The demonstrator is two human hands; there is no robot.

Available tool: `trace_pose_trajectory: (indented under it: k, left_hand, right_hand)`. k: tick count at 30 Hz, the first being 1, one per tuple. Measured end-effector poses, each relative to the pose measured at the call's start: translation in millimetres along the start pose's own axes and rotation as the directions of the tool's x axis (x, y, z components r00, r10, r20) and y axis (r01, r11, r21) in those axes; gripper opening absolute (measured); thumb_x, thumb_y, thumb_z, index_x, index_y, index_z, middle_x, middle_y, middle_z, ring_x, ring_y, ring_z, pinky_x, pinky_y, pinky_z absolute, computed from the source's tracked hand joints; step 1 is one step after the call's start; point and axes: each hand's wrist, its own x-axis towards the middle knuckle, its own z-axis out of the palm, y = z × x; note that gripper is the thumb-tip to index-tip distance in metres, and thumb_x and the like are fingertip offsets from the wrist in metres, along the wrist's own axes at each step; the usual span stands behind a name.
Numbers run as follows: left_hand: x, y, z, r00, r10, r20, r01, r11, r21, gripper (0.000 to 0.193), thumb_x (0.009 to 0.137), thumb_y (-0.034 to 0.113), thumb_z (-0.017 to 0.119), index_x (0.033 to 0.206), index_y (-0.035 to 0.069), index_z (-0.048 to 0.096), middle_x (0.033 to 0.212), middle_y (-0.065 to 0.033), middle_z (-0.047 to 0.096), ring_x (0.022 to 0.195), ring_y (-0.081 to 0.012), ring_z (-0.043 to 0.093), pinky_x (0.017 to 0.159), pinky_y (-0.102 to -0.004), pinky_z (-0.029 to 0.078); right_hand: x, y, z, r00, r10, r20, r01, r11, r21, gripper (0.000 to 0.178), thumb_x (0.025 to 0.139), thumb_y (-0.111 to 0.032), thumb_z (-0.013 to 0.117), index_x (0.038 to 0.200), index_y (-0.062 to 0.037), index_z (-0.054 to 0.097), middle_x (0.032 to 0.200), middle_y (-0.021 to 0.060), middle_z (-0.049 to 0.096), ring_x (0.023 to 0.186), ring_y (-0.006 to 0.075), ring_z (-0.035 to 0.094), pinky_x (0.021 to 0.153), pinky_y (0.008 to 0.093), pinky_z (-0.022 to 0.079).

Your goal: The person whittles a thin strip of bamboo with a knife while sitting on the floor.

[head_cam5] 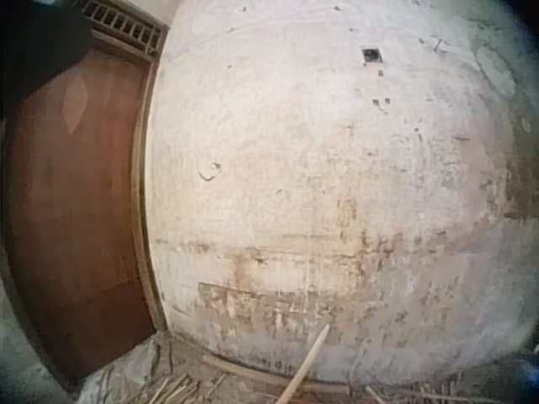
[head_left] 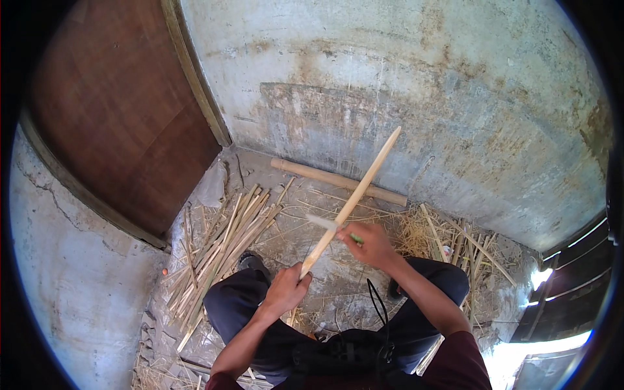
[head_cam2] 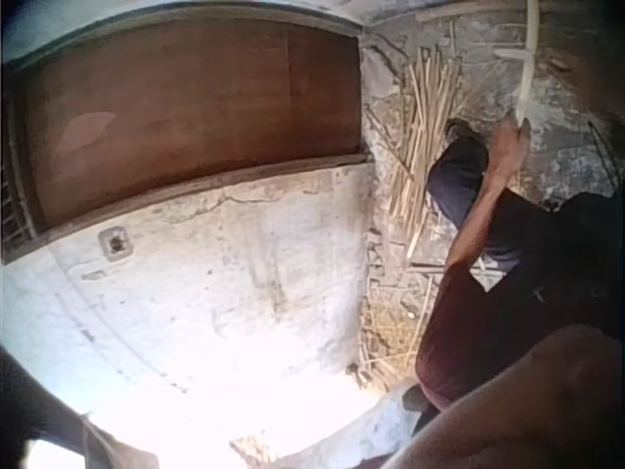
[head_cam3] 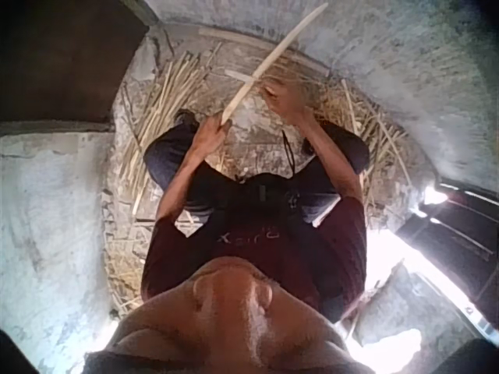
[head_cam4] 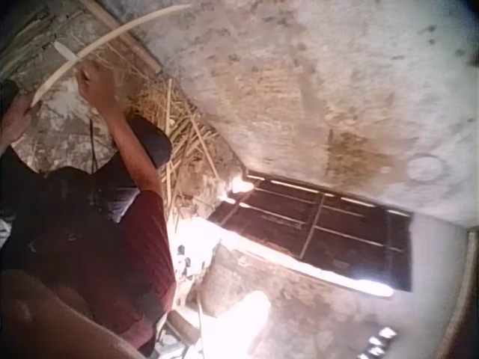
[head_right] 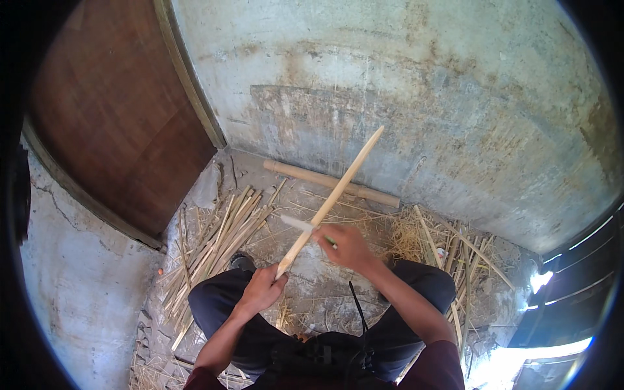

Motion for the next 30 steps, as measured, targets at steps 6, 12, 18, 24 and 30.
trace_pose_trajectory:
  k: [6,12,18,24,30]
  left_hand:
    - [8.6,0.0,-6.0,0.995,-0.016,0.103,0.028,0.993,-0.114,0.032,0.103,0.026,0.064,0.1,-0.007,0.067,0.08,-0.0288,0.069,0.078,-0.0466,0.071,0.076,-0.0539,0.053]
    - [16.3,-4.2,-9.2,0.99,0.002,0.142,0.015,0.994,-0.113,0.031,0.105,0.025,0.06,0.102,-0.006,0.065,0.078,-0.0261,0.067,0.078,-0.0425,0.071,0.075,-0.0522,0.051]
    - [15.1,10.9,-10.9,0.997,0.054,0.046,-0.049,0.993,-0.109,0.031,0.106,0.025,0.059,0.1,-0.005,0.063,0.079,-0.0283,0.065,0.081,-0.0483,0.069,0.076,-0.0538,0.05]
    - [11.1,-4.5,-8.9,0.998,0.053,0.028,-0.051,0.996,-0.069,0.032,0.106,0.024,0.059,0.1,-0.006,0.064,0.083,-0.0307,0.067,0.087,-0.0527,0.069,0.079,-0.0568,0.051]
    - [3.5,1.1,-7.2,0.998,0.033,-0.057,-0.032,0.999,0.015,0.03,0.105,0.023,0.06,0.105,-0.007,0.064,0.085,-0.0343,0.069,0.09,-0.0547,0.069,0.084,-0.0611,0.053]
  right_hand:
    - [-13.0,-27.9,22.4,0.999,0.013,0.044,-0.018,0.993,0.116,0.007,0.099,-0.008,0.077,0.099,-0.0021,0.074,0.092,0.0147,0.078,0.076,0.0306,0.077,0.063,0.0384,0.057]
    - [-1.0,-26.0,15.4,1.0,0.027,0.001,-0.026,0.99,0.141,0.009,0.1,-0.01,0.077,0.099,-0.0023,0.073,0.092,0.0155,0.077,0.079,0.0353,0.076,0.067,0.0411,0.057]
    - [1.5,-15.7,9.5,0.995,-0.031,-0.093,0.037,0.997,0.069,0.009,0.101,-0.011,0.075,0.101,-0.0032,0.072,0.092,0.0141,0.078,0.078,0.031,0.077,0.066,0.0394,0.057]
    - [20.3,20.8,-33.2,0.949,0.261,-0.179,-0.248,0.964,0.091,0.009,0.104,-0.012,0.072,0.103,-0.0033,0.072,0.095,0.0121,0.081,0.076,0.0166,0.074,0.064,0.0348,0.054]
    - [9.8,-5.2,-12.6,0.985,0.149,-0.085,-0.145,0.988,0.055,0.005,0.101,-0.009,0.073,0.103,-0.0048,0.072,0.095,0.0145,0.08,0.077,0.0276,0.077,0.064,0.0402,0.056]
